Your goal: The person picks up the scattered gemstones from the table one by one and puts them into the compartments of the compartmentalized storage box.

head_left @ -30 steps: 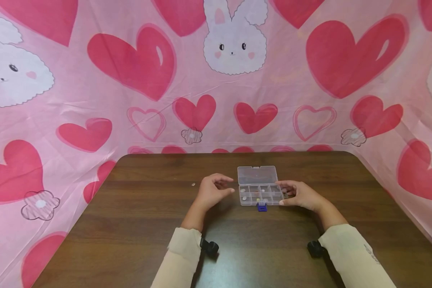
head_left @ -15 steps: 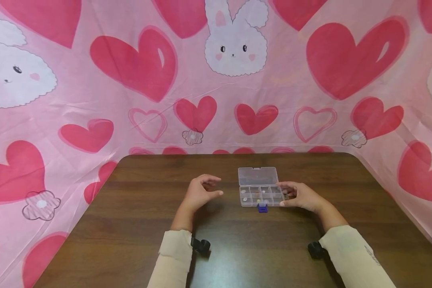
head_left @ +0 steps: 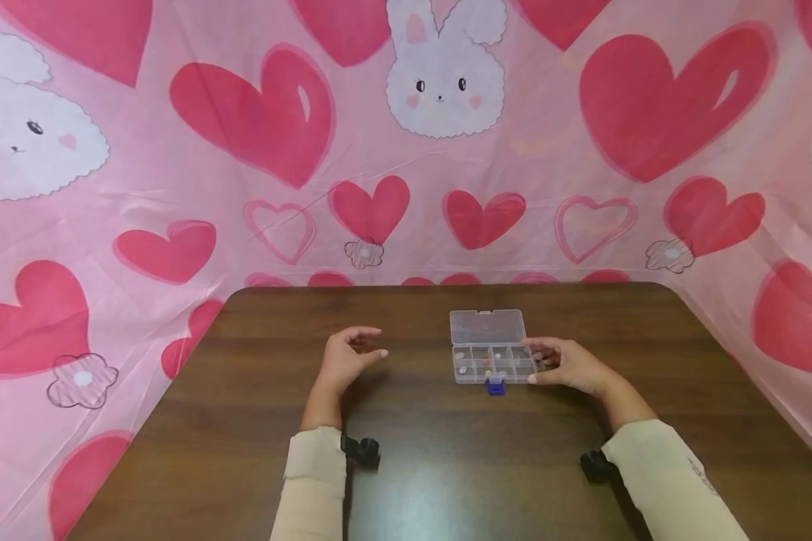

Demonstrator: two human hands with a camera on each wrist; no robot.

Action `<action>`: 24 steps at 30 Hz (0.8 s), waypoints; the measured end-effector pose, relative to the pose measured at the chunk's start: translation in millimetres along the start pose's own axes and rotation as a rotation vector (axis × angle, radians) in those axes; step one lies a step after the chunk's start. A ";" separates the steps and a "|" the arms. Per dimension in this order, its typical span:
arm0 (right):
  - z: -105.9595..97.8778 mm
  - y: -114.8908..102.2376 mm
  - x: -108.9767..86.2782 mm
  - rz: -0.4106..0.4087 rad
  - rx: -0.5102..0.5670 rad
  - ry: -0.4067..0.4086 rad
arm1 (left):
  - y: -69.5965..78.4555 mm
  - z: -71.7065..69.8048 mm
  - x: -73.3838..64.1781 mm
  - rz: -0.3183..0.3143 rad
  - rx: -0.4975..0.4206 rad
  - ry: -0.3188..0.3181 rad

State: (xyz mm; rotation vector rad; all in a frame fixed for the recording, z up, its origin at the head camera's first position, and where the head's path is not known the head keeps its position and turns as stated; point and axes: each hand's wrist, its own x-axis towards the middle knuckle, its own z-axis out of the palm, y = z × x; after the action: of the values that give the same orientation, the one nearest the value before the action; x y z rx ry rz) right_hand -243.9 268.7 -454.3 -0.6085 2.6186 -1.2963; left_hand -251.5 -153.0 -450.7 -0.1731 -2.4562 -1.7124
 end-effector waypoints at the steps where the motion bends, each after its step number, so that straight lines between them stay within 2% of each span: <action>1: -0.4 -0.2 -0.1 0.001 -0.002 0.000 | -1.3 -1.5 0.5 -0.001 0.005 0.010; 8: -0.8 -1.1 -0.5 0.000 -0.011 0.007 | -12.4 -8.0 1.6 0.014 0.051 0.049; 17: -1.3 0.4 1.0 0.002 -0.008 0.010 | -25.5 -8.5 5.1 -0.019 0.111 0.096; 24: -0.9 2.4 1.6 0.007 -0.005 0.006 | -30.6 -8.0 10.0 0.033 0.255 0.102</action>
State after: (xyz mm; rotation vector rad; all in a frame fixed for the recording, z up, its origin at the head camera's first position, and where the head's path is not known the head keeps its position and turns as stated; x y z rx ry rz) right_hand -246.4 270.0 -455.6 -0.5963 2.6277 -1.2914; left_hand -266.3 -171.0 -474.4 -0.0944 -2.5501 -1.3430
